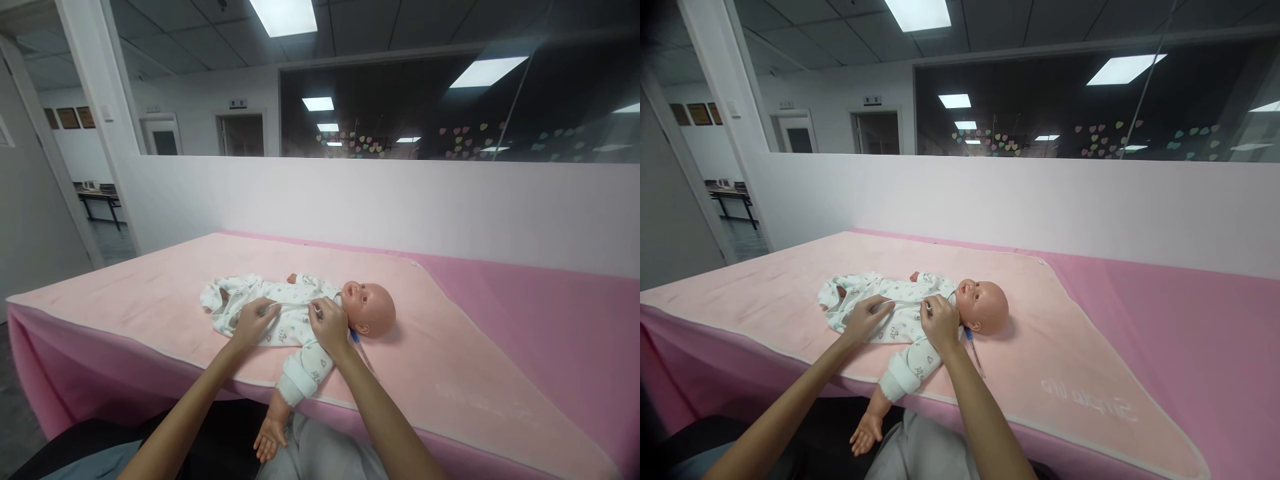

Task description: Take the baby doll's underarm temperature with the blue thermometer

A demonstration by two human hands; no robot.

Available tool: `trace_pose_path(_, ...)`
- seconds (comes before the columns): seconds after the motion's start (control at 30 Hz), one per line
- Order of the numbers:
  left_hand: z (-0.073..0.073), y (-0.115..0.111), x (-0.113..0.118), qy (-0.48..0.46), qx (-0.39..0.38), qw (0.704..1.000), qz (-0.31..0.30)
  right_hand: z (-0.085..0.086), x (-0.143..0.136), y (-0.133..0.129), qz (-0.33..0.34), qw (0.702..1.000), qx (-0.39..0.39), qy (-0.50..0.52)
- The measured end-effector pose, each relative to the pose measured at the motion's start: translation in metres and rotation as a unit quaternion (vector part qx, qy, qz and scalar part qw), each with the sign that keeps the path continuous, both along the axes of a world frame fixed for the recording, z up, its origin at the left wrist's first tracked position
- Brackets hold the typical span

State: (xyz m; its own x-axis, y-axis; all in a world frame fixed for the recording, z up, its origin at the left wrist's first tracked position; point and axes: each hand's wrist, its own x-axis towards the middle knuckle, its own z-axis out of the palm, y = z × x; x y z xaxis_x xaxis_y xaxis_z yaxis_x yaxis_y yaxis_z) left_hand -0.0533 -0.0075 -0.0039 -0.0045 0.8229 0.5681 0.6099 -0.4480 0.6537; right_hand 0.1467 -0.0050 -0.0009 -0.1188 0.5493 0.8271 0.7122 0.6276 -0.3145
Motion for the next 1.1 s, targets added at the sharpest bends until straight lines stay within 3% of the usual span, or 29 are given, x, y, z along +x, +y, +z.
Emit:
trace_pose_path(0.37,0.0006,-0.0034,0.0002,-0.055,-0.009,0.998,-0.035,-0.0022,-0.0003,0.0012,-0.005,1.000,0.000,0.009)
trace_pose_path(1.1,0.0013,-0.0038,0.0015,-0.089,-0.022,0.995,-0.029,-0.0026,-0.0010,0.0011,-0.029,0.999,0.013,0.006)
